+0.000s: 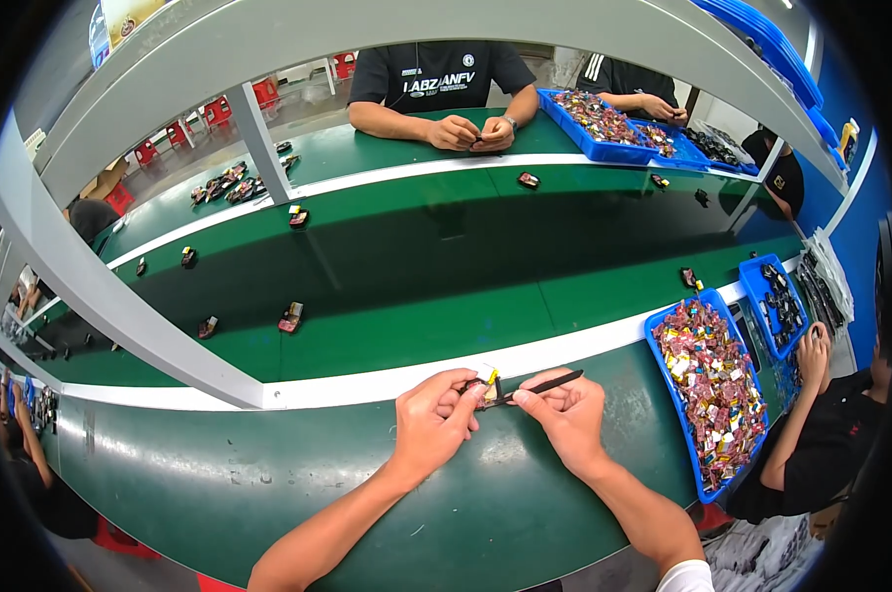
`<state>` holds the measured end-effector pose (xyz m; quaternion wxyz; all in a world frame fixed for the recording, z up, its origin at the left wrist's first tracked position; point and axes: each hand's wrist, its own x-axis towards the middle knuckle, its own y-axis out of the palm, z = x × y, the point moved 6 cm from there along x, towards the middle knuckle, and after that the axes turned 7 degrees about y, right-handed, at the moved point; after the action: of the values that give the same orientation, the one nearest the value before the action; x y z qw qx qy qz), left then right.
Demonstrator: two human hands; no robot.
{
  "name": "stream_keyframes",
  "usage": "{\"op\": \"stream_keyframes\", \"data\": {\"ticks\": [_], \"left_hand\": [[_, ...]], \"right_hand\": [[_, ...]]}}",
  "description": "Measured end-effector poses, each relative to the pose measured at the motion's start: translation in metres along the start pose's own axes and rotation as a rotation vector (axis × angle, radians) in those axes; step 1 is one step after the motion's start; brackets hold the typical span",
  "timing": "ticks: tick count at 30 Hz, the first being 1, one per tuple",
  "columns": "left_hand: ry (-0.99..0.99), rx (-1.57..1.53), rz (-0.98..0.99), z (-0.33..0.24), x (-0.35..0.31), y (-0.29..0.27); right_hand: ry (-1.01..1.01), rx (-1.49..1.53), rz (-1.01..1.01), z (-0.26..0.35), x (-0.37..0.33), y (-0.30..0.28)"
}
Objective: Assembling small toy components using tweezers at a production line station.
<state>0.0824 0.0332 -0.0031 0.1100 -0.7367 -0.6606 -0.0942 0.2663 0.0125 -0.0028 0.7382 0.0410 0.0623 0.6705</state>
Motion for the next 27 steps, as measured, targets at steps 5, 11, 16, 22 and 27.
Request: {"op": "stream_keyframes", "data": {"ticks": [5, 11, 16, 22, 27], "left_hand": [[-0.177, -0.173, 0.096, 0.010, 0.004, 0.003], [-0.232, -0.258, 0.189, 0.016, 0.004, 0.002], [-0.232, -0.304, 0.199, 0.013, 0.005, 0.002], [-0.206, -0.292, 0.235, 0.015, 0.005, 0.004], [-0.192, -0.304, 0.230, 0.016, 0.005, 0.004]], "right_hand": [[-0.095, -0.093, -0.020, 0.005, -0.002, -0.002], [-0.184, -0.113, -0.002, 0.008, -0.003, -0.001], [-0.224, -0.175, 0.005, 0.011, -0.004, -0.001], [-0.202, -0.134, 0.005, 0.009, -0.002, -0.001], [-0.196, -0.153, 0.013, 0.007, -0.002, -0.003]]}}
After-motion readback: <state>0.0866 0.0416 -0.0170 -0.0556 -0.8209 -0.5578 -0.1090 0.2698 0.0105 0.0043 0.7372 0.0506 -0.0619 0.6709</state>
